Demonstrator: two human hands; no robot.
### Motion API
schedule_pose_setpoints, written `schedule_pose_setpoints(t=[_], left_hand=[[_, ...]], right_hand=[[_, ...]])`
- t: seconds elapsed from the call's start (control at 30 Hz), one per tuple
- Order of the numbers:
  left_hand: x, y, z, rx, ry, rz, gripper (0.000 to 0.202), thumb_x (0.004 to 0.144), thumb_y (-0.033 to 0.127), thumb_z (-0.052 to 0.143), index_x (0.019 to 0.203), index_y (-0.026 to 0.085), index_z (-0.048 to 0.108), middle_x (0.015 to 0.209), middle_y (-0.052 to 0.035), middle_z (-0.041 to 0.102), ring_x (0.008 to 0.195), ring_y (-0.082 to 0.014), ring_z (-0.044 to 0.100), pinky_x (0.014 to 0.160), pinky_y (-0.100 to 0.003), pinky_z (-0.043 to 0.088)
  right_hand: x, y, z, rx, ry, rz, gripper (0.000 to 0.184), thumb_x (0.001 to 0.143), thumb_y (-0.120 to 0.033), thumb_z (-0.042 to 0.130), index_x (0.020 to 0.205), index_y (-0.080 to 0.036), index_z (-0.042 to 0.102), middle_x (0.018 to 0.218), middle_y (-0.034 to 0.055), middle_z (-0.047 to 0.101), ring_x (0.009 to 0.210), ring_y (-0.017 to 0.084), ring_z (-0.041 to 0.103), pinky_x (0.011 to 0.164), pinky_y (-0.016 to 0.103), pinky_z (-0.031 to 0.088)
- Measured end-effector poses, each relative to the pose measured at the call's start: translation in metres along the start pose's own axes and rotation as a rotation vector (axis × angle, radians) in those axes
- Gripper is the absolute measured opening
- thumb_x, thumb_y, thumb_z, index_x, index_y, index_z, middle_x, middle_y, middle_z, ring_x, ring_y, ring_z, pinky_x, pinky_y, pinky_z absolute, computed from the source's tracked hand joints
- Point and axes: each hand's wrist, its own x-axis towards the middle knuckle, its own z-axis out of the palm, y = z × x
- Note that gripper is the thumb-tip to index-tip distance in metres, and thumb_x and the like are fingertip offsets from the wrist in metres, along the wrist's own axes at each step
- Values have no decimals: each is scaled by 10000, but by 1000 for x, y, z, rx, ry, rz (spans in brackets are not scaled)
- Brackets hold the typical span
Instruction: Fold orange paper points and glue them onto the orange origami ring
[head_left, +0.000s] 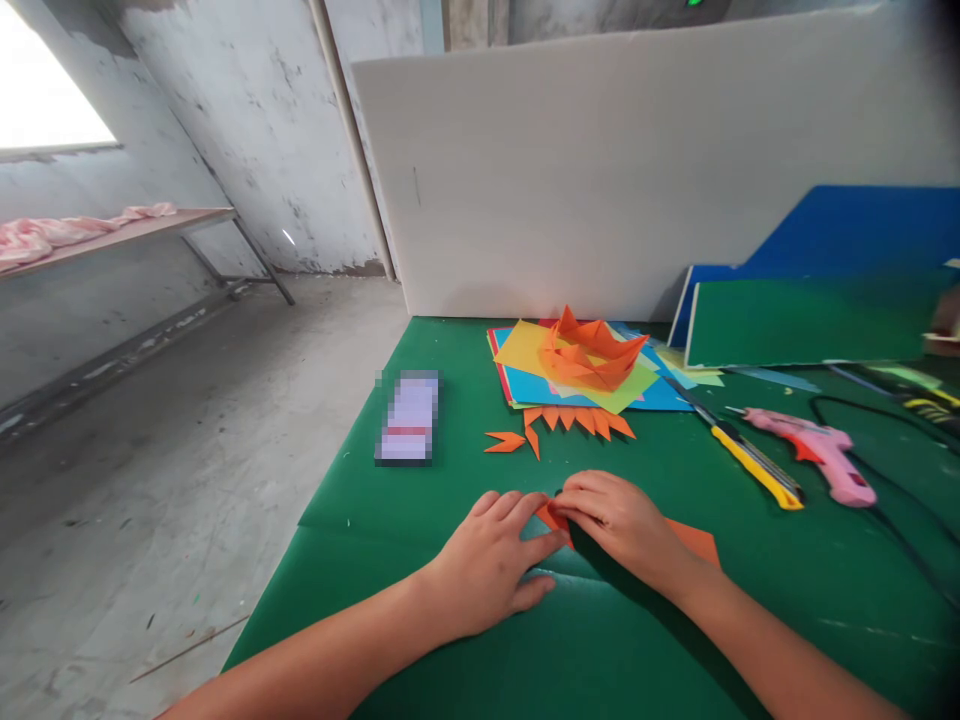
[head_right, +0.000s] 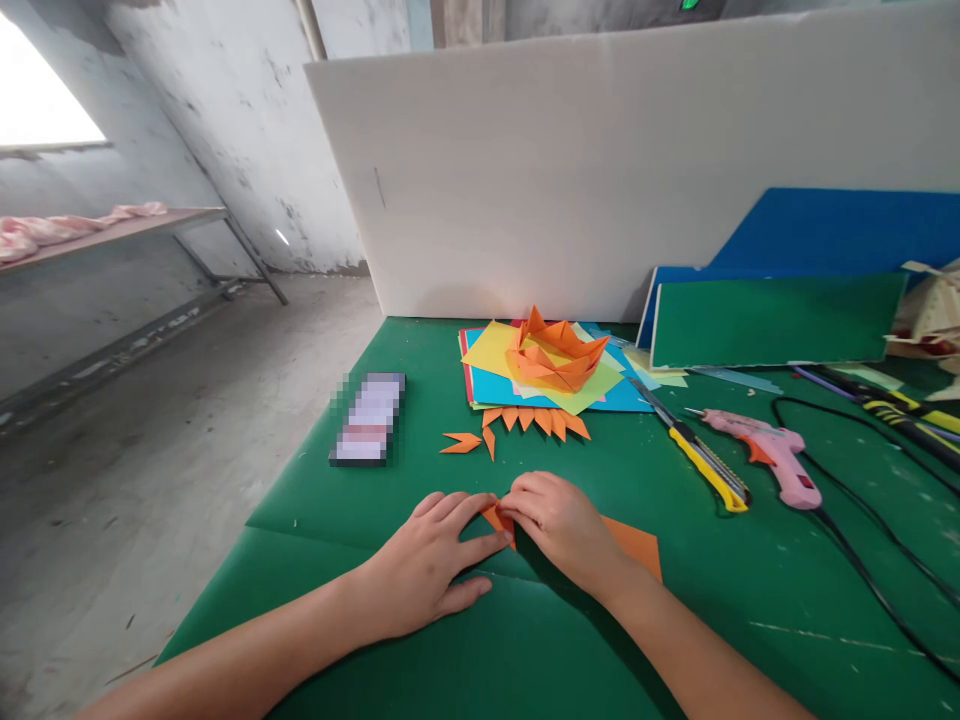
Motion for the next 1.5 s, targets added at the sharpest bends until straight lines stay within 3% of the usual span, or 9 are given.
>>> schedule_pose_setpoints(t=[0.33,0.87,1.5], left_hand=[[0,0,-1,-7,-13,1,408,924,460,467,1302,308,489,1384,-93,429,1158,-256,467,958,-424,375],[3,-8,0,-42,17,22,414,884,509,514,1263,344,536,1296,-69,475,1103,-261,462,949,-445,334],[2,-6,-3,-59,29,3,413,873,495,538,1252,335,560,1301,-83,467,1110,-264,457,972,-453,321]], right_hand=[[0,2,-1,-2,-11,-97,210,952,-142,465,904,-178,667,870,50,665,818,184,583,730,313,474],[2,1,-6,1,-117,-23,231,958,-152,455,862,-193,661,856,36,628,823,178,561,733,315,461],[-2,4,-11,-125,-120,-104,286,969,-180,413,1037,-205,690,883,69,641,805,181,569,689,304,489]])
